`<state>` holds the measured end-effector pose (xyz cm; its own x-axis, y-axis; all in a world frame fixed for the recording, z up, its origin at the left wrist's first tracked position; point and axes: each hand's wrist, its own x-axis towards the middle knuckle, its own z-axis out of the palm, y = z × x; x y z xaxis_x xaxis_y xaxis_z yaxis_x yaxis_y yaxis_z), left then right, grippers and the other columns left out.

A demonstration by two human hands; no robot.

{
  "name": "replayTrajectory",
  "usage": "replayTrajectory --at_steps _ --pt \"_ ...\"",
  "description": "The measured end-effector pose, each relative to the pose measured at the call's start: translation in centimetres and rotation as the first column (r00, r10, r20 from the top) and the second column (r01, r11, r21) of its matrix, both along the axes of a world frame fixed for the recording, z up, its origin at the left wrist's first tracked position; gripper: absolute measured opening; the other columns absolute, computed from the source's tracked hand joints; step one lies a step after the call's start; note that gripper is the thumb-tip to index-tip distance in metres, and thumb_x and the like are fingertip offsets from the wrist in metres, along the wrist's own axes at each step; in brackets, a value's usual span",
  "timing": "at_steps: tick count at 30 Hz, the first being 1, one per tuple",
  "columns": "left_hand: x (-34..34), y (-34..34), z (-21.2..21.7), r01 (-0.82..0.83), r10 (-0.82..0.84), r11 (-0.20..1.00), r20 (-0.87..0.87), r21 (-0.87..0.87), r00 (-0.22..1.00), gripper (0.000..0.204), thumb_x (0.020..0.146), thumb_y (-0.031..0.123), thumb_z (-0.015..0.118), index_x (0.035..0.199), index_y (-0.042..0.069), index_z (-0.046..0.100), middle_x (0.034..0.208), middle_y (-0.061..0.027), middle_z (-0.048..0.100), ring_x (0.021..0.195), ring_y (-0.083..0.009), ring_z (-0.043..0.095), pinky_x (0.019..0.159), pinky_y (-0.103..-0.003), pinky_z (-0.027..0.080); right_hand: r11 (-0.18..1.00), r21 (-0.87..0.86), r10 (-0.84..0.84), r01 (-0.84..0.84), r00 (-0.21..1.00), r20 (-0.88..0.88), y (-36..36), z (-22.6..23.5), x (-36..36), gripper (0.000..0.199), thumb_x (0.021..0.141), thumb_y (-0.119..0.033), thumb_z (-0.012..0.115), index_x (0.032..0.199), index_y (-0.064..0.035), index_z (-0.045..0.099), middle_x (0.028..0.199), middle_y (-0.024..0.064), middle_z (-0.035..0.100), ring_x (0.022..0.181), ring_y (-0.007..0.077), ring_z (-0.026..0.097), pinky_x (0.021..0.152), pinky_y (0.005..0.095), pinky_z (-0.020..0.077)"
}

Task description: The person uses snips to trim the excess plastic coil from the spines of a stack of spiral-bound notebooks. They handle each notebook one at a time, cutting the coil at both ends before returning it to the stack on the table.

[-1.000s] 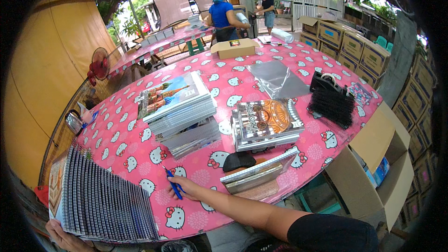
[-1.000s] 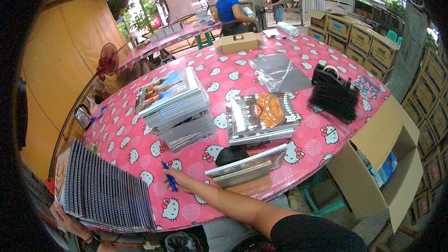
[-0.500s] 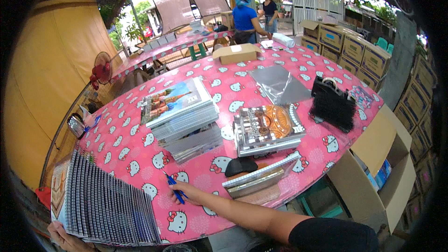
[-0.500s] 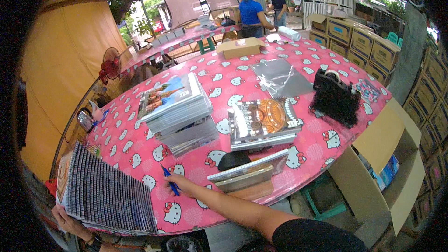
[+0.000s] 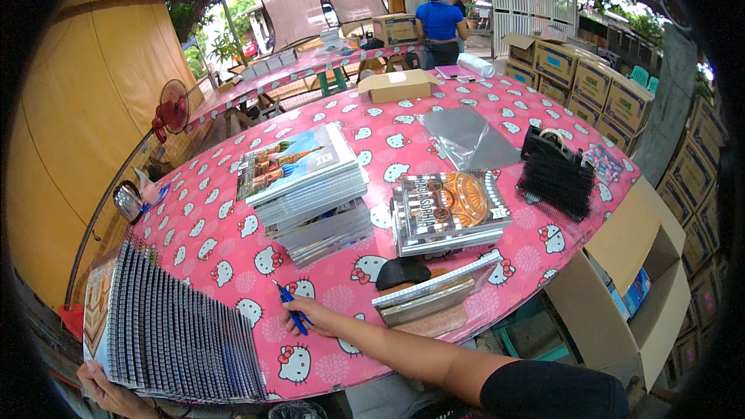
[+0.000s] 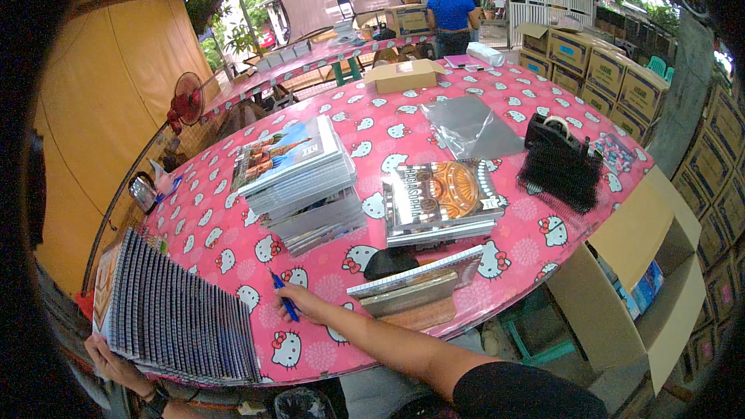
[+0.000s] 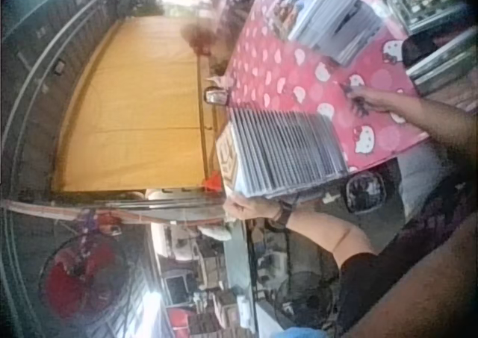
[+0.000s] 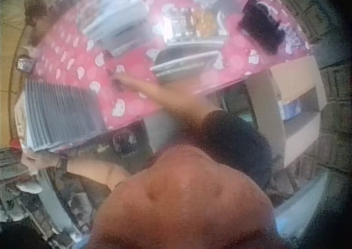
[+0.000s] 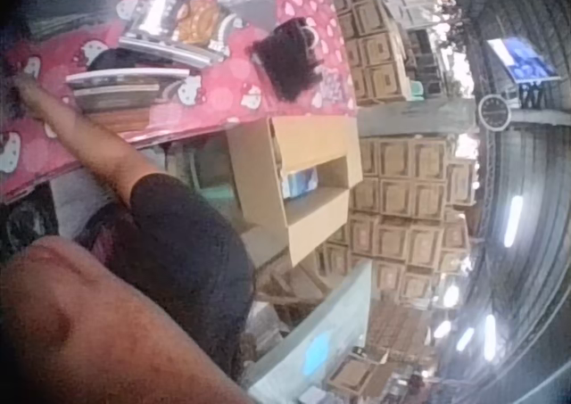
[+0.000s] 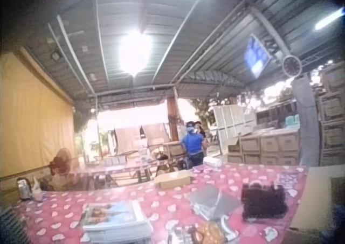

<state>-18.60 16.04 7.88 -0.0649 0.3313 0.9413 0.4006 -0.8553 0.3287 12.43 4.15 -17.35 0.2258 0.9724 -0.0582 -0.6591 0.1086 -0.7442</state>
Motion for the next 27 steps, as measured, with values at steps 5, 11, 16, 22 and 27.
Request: replayTrajectory --at_steps 5,11,16,22,27 --pt "-0.3 0.9 0.0 0.041 -0.040 0.998 -0.017 0.042 0.999 0.028 0.094 0.018 0.042 0.073 0.000 0.037 0.070 -0.0036 0.032 0.067 -0.0155 0.032 0.066 -0.025 0.032 0.998 -0.058 -0.006 0.001 0.997 -0.076 0.0 0.0 0.0 0.030 0.088 -0.034 0.051 0.097 -0.0058 0.047 0.084 0.0086 0.058 0.065 0.0151 0.059 0.052 0.0263 0.0505" --pt "0.9 -0.5 -0.1 -0.011 0.019 0.997 0.100 -0.081 0.995 0.028 0.095 0.019 0.042 0.074 0.001 0.037 0.071 -0.0023 0.033 0.067 -0.0132 0.032 0.065 -0.024 0.031 0.994 -0.062 -0.090 0.088 0.996 -0.023 0.2 -0.2 -0.2 0.029 0.086 -0.036 0.053 0.091 -0.0079 0.048 0.074 0.0037 0.054 0.058 0.0128 0.057 0.043 0.0251 0.0466" --pt "0.5 -0.3 -0.1 0.008 -0.008 1.000 0.050 -0.018 0.999 0.028 0.095 0.020 0.042 0.073 0.002 0.038 0.070 -0.0016 0.032 0.067 -0.0128 0.031 0.065 -0.023 0.031 0.997 -0.022 -0.078 0.078 0.996 -0.032 -0.1 0.3 -0.3 0.029 0.086 -0.036 0.053 0.092 -0.0094 0.045 0.078 0.0035 0.052 0.059 0.0127 0.057 0.043 0.0249 0.0469" --pt "0.3 0.1 -0.4 -0.015 0.015 1.000 0.038 0.007 0.999 0.029 0.095 0.021 0.042 0.073 0.003 0.038 0.070 -0.0016 0.032 0.067 -0.0131 0.031 0.065 -0.024 0.030 0.996 0.002 -0.089 0.089 0.995 -0.054 -0.5 1.1 -0.5 0.025 0.086 -0.032 0.052 0.093 -0.0102 0.041 0.078 0.0036 0.051 0.060 0.0130 0.057 0.044 0.0257 0.0474" --pt "0.4 0.3 -0.4 0.006 -0.007 1.000 0.058 0.019 0.998 0.029 0.095 0.022 0.042 0.073 0.003 0.039 0.070 -0.0016 0.032 0.067 -0.0137 0.031 0.066 -0.025 0.030 0.993 -0.002 -0.115 0.115 0.993 -0.031 -0.3 0.8 -0.6 0.022 0.084 -0.027 0.051 0.094 -0.0100 0.041 0.079 0.0037 0.052 0.060 0.0123 0.055 0.046 0.0260 0.0477"
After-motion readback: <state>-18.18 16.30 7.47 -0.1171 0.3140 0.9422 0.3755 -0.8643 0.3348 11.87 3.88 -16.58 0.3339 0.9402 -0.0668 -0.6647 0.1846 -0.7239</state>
